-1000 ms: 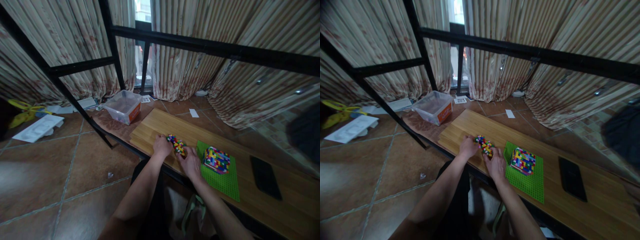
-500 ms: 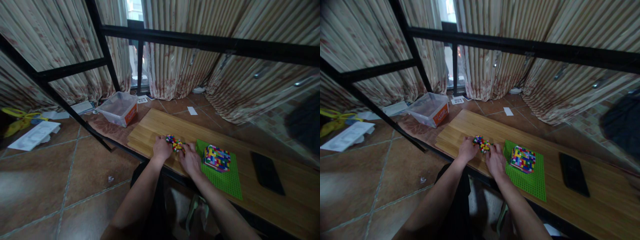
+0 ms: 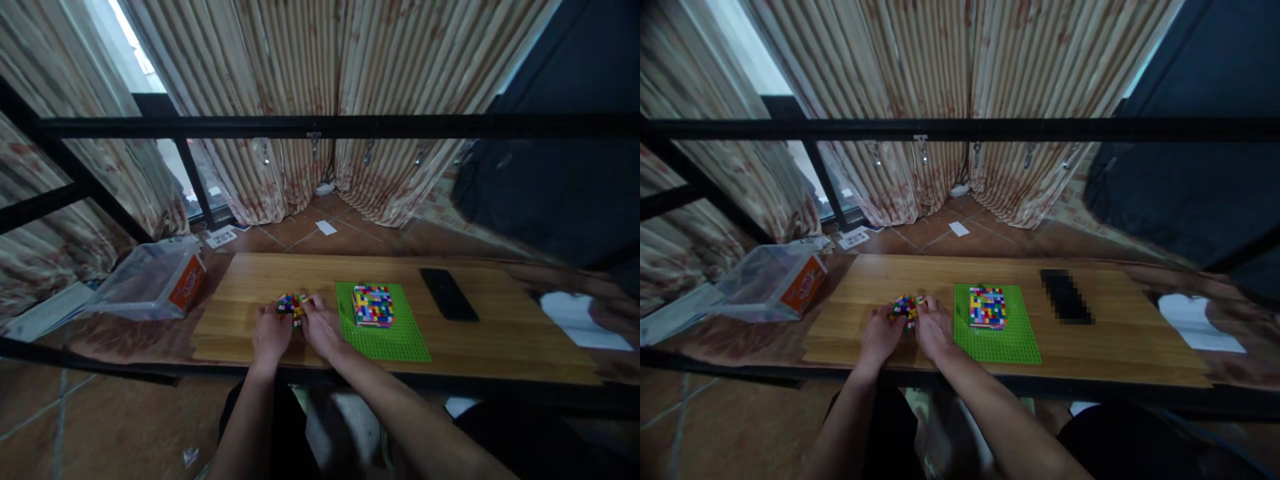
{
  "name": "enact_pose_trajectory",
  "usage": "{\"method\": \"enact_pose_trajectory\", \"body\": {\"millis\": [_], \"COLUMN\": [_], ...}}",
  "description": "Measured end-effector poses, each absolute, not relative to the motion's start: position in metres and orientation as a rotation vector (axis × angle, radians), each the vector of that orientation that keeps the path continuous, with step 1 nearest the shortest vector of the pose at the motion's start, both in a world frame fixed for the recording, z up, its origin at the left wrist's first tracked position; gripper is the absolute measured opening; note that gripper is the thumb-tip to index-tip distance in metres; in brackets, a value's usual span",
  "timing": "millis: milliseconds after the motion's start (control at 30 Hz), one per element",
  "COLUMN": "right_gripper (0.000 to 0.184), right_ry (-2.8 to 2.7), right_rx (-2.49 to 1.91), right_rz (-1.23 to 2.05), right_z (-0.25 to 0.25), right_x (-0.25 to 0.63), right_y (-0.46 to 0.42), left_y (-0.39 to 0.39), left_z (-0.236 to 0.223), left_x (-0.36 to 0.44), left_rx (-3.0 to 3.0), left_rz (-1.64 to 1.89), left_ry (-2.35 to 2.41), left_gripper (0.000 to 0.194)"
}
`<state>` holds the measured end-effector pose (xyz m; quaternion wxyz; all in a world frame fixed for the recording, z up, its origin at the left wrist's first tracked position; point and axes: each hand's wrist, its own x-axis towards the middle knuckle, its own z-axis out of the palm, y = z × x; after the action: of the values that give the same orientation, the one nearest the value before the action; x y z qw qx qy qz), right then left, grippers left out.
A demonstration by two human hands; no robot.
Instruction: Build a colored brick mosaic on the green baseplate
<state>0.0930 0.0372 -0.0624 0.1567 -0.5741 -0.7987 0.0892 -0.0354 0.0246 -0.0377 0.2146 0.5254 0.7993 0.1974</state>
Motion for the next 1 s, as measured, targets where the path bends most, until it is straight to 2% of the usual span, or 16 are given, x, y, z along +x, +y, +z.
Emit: {"method": "enact_pose_trajectory", "body": {"millis": [667, 833, 900, 1000], "right_gripper": [0.017, 0.022, 0.025, 0.025], "right_ry": [-2.082, -2.041, -1.998, -1.741], "right_rx": [-1.519, -1.426, -1.375, -1.285], "right_rz": [0.415, 0.488, 0.527, 0.785], "right_z": [-0.060, -0.050, -0.045, -0.042], "right_x": [0.084, 0.099, 0.113, 0.145], "right_y": [0.045, 0.041, 0.032, 0.011], "left_y": [0.025, 0.025, 0.024, 0.022], "left_z": [-0.038, -0.039, -0.039, -0.035], "left_x": [-0.040, -0.041, -0.042, -0.042], "left_rx": [1.523, 1.507, 1.511, 1.503], "left_rz": [0.515, 0.546, 0.603, 0.773], "left_ry": [2.226, 2.216, 2.238, 2.315], "left_gripper": [0.040, 0.037, 0.034, 0.030]}}
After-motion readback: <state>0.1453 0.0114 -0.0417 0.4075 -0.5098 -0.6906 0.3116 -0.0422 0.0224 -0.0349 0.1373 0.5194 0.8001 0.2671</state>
